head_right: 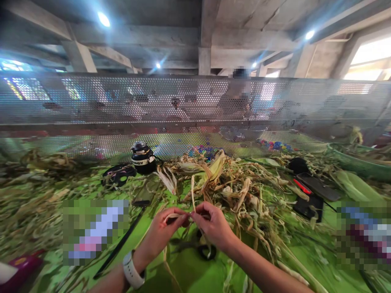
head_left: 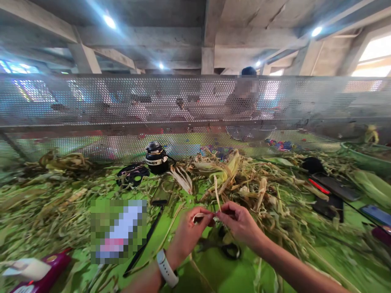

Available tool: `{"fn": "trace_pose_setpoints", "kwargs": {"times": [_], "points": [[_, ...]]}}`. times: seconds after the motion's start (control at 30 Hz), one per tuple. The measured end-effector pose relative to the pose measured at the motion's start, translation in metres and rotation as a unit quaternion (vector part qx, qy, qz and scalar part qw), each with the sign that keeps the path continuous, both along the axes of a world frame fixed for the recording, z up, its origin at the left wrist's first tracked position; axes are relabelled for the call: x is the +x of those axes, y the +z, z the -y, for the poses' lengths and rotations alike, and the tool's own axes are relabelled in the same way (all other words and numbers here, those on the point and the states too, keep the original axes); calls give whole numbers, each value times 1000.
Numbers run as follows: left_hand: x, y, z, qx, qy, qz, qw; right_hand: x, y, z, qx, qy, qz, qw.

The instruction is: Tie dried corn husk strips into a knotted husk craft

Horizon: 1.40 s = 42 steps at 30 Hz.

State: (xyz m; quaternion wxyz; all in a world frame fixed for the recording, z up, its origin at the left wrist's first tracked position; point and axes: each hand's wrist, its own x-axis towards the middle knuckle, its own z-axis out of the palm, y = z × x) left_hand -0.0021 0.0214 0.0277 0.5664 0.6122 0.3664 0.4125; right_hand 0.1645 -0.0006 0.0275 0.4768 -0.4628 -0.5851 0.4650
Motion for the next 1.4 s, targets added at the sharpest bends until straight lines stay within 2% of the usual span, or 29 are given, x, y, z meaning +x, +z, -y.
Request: {"fn": "trace_pose_setpoints", "kwargs": {"times": [0.13, 0.2, 0.47, 0.6, 0.87, 1.0, 1.07, 1.23, 1.4], "points": [[1, -1, 1, 33, 24, -24, 999, 0, 0, 3, -69, 71, -69, 993], [3, -1, 1, 49, 43, -39, 997, -1, -3, 4, -84, 87, -100, 988], [4, -6, 1, 35, 47, -61, 996, 0, -15, 0, -104, 74, -142, 982], [2, -8, 0, 16, 42, -61, 997, -1, -14, 0, -95, 57, -147, 983], [-1, -2, -2, -41, 33, -22, 998, 0, -11, 1, -93, 29, -151, 984], [-1, 3, -1, -85, 34, 60, 994, 3, -16, 1, -83, 11, -131, 988], [-1, 2, 0, -100, 24, 80, 991, 3, -16, 1, -77, 6, -124, 989], [2, -6, 4, -65, -76, 2, 995, 1, -13, 2, -79, -1, -116, 990], [5, -7, 7, -64, -133, 14, 989, 0, -16, 1, -56, 2, -92, 994]]}}
